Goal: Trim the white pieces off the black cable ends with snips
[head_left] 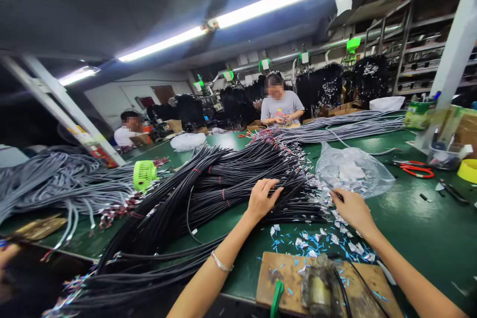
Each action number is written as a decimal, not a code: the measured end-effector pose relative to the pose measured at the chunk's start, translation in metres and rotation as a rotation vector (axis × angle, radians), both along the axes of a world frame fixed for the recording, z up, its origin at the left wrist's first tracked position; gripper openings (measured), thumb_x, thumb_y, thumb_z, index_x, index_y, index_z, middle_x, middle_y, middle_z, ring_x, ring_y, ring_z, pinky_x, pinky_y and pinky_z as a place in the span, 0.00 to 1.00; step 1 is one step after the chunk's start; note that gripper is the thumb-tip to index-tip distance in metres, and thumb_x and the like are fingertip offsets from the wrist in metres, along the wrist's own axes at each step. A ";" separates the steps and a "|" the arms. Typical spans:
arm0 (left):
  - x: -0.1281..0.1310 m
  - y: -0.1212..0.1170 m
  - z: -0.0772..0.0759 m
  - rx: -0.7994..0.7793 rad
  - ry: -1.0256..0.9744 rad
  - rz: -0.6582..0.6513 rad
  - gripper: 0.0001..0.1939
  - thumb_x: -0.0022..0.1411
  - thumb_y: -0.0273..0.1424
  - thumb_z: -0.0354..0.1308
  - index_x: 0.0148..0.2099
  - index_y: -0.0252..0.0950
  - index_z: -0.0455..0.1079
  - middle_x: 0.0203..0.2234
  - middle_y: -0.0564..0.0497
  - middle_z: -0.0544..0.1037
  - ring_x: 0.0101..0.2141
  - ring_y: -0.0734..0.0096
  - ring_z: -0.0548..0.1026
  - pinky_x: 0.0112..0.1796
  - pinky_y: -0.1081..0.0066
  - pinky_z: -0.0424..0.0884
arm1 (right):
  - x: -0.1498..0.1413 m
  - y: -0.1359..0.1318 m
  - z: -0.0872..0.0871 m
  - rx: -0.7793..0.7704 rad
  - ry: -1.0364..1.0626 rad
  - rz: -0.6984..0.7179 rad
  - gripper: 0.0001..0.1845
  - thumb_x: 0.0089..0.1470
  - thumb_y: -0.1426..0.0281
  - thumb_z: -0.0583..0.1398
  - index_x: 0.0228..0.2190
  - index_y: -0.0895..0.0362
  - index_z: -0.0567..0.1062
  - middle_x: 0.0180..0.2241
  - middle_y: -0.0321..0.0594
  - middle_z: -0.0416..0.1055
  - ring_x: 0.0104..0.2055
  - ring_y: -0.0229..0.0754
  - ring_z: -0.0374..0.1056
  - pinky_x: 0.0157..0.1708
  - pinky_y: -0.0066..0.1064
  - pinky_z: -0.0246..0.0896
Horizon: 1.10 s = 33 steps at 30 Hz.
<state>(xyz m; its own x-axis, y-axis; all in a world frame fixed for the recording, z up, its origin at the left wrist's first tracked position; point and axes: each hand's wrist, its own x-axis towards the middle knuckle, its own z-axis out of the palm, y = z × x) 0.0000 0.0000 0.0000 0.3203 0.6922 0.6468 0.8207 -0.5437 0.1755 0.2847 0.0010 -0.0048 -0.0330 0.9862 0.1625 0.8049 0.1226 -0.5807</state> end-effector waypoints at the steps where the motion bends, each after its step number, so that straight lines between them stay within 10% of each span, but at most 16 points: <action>1: 0.004 -0.005 0.001 0.029 0.033 -0.036 0.12 0.65 0.33 0.47 0.42 0.33 0.69 0.32 0.45 0.74 0.35 0.66 0.72 0.40 0.61 0.66 | 0.001 0.000 0.000 -0.007 -0.035 -0.014 0.12 0.59 0.64 0.55 0.39 0.59 0.72 0.37 0.40 0.71 0.37 0.38 0.69 0.37 0.36 0.66; 7: 0.045 -0.030 -0.002 0.012 0.299 -0.294 0.10 0.59 0.38 0.57 0.38 0.38 0.71 0.30 0.50 0.75 0.32 0.70 0.71 0.35 0.69 0.65 | -0.001 -0.002 -0.001 -0.018 -0.156 -0.012 0.13 0.59 0.63 0.55 0.40 0.59 0.71 0.37 0.40 0.71 0.37 0.39 0.69 0.37 0.37 0.65; 16: 0.097 -0.024 0.004 -0.094 0.212 -0.256 0.08 0.63 0.29 0.51 0.39 0.32 0.71 0.28 0.49 0.73 0.30 0.70 0.72 0.33 0.71 0.69 | 0.004 -0.006 0.012 0.141 -0.037 0.031 0.15 0.58 0.62 0.51 0.27 0.55 0.72 0.21 0.36 0.69 0.24 0.39 0.64 0.26 0.30 0.55; 26: 0.087 -0.051 0.025 -0.129 -0.371 -0.322 0.16 0.62 0.25 0.53 0.52 0.33 0.66 0.31 0.49 0.75 0.32 0.71 0.73 0.36 0.72 0.70 | -0.013 -0.038 0.037 0.229 0.350 0.233 0.21 0.55 0.55 0.53 0.18 0.56 0.64 0.17 0.32 0.58 0.21 0.35 0.55 0.21 0.26 0.50; 33: 0.089 -0.062 0.018 -0.031 -0.211 -0.353 0.21 0.64 0.23 0.45 0.59 0.34 0.59 0.30 0.46 0.72 0.28 0.72 0.69 0.28 0.74 0.70 | -0.017 -0.041 0.034 0.217 0.464 0.187 0.21 0.52 0.57 0.57 0.18 0.55 0.57 0.18 0.28 0.48 0.21 0.33 0.46 0.20 0.26 0.43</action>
